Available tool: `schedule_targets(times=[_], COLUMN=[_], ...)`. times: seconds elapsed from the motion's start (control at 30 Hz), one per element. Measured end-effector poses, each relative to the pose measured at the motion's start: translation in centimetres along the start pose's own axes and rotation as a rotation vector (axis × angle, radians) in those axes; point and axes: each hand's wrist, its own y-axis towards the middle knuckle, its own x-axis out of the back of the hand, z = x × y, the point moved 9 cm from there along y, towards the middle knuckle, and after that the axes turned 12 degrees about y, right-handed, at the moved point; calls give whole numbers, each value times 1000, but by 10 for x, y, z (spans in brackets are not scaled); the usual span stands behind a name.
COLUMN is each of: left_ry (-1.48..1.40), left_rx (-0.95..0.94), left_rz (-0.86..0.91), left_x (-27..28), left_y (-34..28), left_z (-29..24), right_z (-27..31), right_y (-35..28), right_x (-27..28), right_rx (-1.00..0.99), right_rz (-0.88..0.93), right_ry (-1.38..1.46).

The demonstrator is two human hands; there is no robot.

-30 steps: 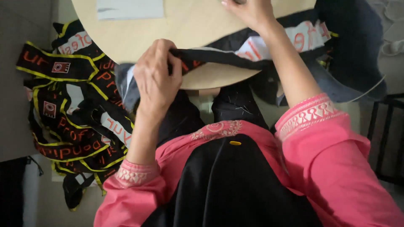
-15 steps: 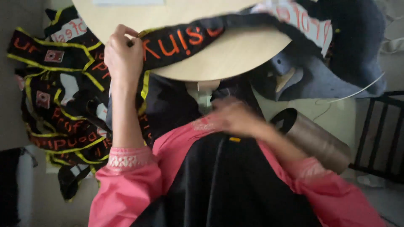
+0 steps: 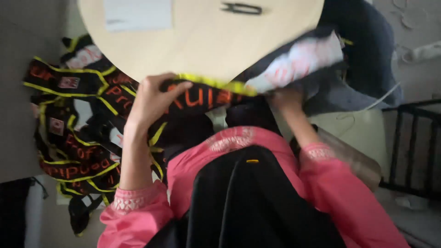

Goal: The person folds black fabric sashes with yellow trim and orange text on a table, placing a folded sash into a plastic bag.

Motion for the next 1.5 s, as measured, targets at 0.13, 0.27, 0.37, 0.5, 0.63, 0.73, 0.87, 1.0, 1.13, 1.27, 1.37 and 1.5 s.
schedule_targets(times=[0.13, 0.27, 0.37, 0.5, 0.63, 0.73, 0.87, 1.0, 1.13, 1.27, 1.37, 1.5], left_ry=[-300, -605, -583, -556, -546, -739, -523, -439, -342, -190, -285, -282], left_rx=[80, 229, 99, -118, 53, 154, 487, 483, 502, 389, 423, 153], left_rz=[108, 265, 353, 467, 253, 177, 235, 253, 320, 315, 234, 284], left_x=[-18, 17, 42, 65, 88, 83, 51, 36, 40, 48, 47, 31], left_y=[2, -24, -24, -26, -20, 6, 17, 27, 26, 39, 46, 60], left_z=[33, -22, -54, -89, -63, -23, 62, 106, 114, 126, 130, 104], right_z=[5, 29, 3, -61, -159, -89, -95, -63, -18, 74, 112, 134], right_y=[-24, -24, -15, -22, -88, -77, -45, -8, 21, 63, 78, 102], right_x=[6, -21, 8, 78, 108, 184, 226, 239, 225, 175, 128, 50], right_rx=[-260, -306, 1, -8, 501, 399, 155, 376, 392, 470, 456, 585], right_rz=[-25, -143, -401, -780, -1346, -1404, -1169, -1015, -987, -571, -505, -158], right_ry=[553, 1417, 801, 278, 1011, 480, 481, 642, 223, 17, -37, 226])
